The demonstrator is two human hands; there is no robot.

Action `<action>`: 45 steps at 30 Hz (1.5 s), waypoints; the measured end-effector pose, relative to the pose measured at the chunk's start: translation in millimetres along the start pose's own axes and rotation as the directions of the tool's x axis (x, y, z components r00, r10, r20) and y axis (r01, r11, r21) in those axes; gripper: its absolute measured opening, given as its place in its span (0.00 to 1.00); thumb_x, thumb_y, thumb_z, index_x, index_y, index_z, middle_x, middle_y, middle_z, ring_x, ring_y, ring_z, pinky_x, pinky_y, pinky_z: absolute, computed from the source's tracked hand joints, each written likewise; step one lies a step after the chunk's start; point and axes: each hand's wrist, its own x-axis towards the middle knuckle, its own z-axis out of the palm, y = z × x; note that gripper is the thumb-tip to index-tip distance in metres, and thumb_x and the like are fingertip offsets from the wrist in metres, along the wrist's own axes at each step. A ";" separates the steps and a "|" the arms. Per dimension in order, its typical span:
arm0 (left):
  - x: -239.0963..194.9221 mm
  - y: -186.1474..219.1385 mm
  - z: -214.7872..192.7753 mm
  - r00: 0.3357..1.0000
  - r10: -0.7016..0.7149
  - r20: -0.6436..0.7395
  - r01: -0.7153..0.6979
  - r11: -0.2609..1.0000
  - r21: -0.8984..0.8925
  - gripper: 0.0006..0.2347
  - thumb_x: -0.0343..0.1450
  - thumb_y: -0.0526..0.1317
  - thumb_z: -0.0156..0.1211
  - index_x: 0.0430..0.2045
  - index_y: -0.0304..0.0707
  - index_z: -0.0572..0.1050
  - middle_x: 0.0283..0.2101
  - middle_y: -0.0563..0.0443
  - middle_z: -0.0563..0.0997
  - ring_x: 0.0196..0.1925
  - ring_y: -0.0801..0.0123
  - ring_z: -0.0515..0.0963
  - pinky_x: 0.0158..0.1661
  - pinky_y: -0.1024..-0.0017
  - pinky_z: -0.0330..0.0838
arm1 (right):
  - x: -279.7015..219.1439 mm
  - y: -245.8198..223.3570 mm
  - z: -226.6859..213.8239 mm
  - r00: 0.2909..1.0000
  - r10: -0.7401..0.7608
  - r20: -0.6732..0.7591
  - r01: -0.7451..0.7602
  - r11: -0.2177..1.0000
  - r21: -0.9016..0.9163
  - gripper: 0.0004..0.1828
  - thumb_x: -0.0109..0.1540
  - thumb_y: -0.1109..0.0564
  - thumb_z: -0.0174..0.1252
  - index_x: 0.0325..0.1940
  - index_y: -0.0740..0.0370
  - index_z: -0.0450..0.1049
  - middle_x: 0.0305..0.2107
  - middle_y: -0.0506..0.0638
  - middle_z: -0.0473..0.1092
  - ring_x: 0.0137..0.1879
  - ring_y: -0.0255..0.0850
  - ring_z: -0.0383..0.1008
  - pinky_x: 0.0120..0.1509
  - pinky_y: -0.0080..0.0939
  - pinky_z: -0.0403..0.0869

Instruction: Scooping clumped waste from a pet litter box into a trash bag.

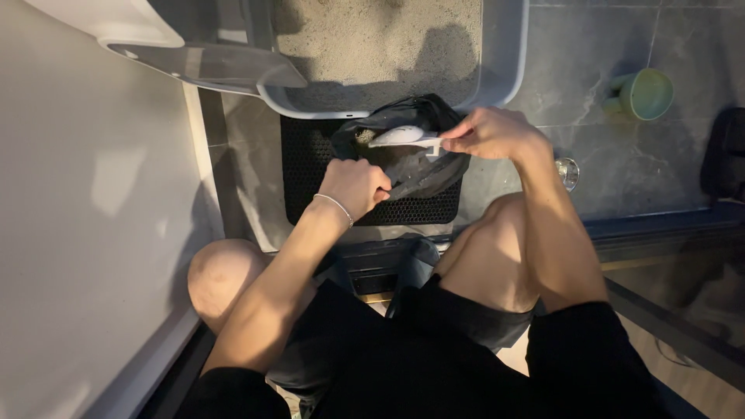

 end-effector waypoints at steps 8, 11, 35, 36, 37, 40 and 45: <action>1.1 -6.2 12.8 1.000 0.019 -0.020 -0.019 1.000 -0.009 0.05 0.66 0.44 0.68 0.32 0.53 0.86 0.31 0.44 0.84 0.34 0.49 0.84 0.38 0.54 0.74 | 16.9 21.0 3.2 0.999 -0.036 -0.001 0.036 0.997 0.066 0.15 0.63 0.38 0.63 0.53 0.31 0.81 0.34 0.42 0.81 0.35 0.38 0.75 0.38 0.38 0.69; 2.3 -6.8 14.4 0.999 0.018 -0.030 -0.018 1.000 -0.004 0.05 0.66 0.44 0.68 0.31 0.53 0.86 0.30 0.44 0.84 0.34 0.48 0.84 0.36 0.54 0.74 | 14.3 21.1 2.5 0.999 -0.036 -0.016 0.036 0.998 0.050 0.15 0.63 0.38 0.62 0.53 0.32 0.82 0.31 0.43 0.81 0.33 0.38 0.74 0.36 0.40 0.69; 10.5 -65.6 36.2 0.864 -0.484 -0.137 0.492 0.870 0.034 0.12 0.74 0.37 0.52 0.49 0.29 0.67 0.37 0.35 0.82 0.40 0.42 0.84 0.40 0.53 0.79 | -6.2 1.7 -17.2 0.992 0.008 0.128 -0.057 0.921 0.385 0.23 0.63 0.37 0.60 0.56 0.46 0.82 0.21 0.47 0.76 0.20 0.32 0.63 0.21 0.35 0.60; 12.9 -81.1 55.6 0.815 -0.546 -0.196 0.562 0.826 0.038 0.11 0.75 0.36 0.50 0.48 0.27 0.68 0.39 0.34 0.82 0.41 0.40 0.84 0.40 0.52 0.79 | -8.8 -2.0 -18.1 0.991 0.020 0.134 -0.069 0.928 0.367 0.22 0.63 0.37 0.60 0.56 0.46 0.81 0.21 0.47 0.76 0.20 0.32 0.62 0.21 0.34 0.60; 18.3 -97.4 78.5 0.809 -0.552 -0.204 0.570 0.821 0.038 0.11 0.75 0.36 0.50 0.48 0.27 0.68 0.39 0.34 0.82 0.41 0.40 0.84 0.40 0.52 0.79 | -2.0 4.6 -11.0 0.991 0.010 0.131 -0.058 0.930 0.363 0.22 0.63 0.37 0.60 0.56 0.46 0.81 0.21 0.47 0.76 0.20 0.32 0.62 0.21 0.34 0.60; 34.7 -132.9 122.5 0.755 -0.642 -0.135 0.643 0.765 -0.046 0.12 0.72 0.38 0.53 0.44 0.27 0.71 0.42 0.31 0.81 0.44 0.38 0.82 0.42 0.52 0.77 | 11.1 9.2 -3.8 0.982 -0.148 0.119 0.085 0.905 0.417 0.22 0.63 0.38 0.60 0.56 0.47 0.82 0.21 0.46 0.77 0.19 0.32 0.62 0.20 0.34 0.60; 42.7 -107.9 117.4 0.821 -0.551 -0.152 0.405 0.748 -0.525 0.21 0.67 0.42 0.62 0.53 0.31 0.77 0.39 0.34 0.85 0.42 0.47 0.85 0.45 0.60 0.77 | 6.0 -11.0 -0.6 0.979 -0.094 0.179 0.016 0.920 0.392 0.17 0.64 0.44 0.58 0.51 0.52 0.83 0.19 0.49 0.76 0.14 0.35 0.63 0.18 0.38 0.64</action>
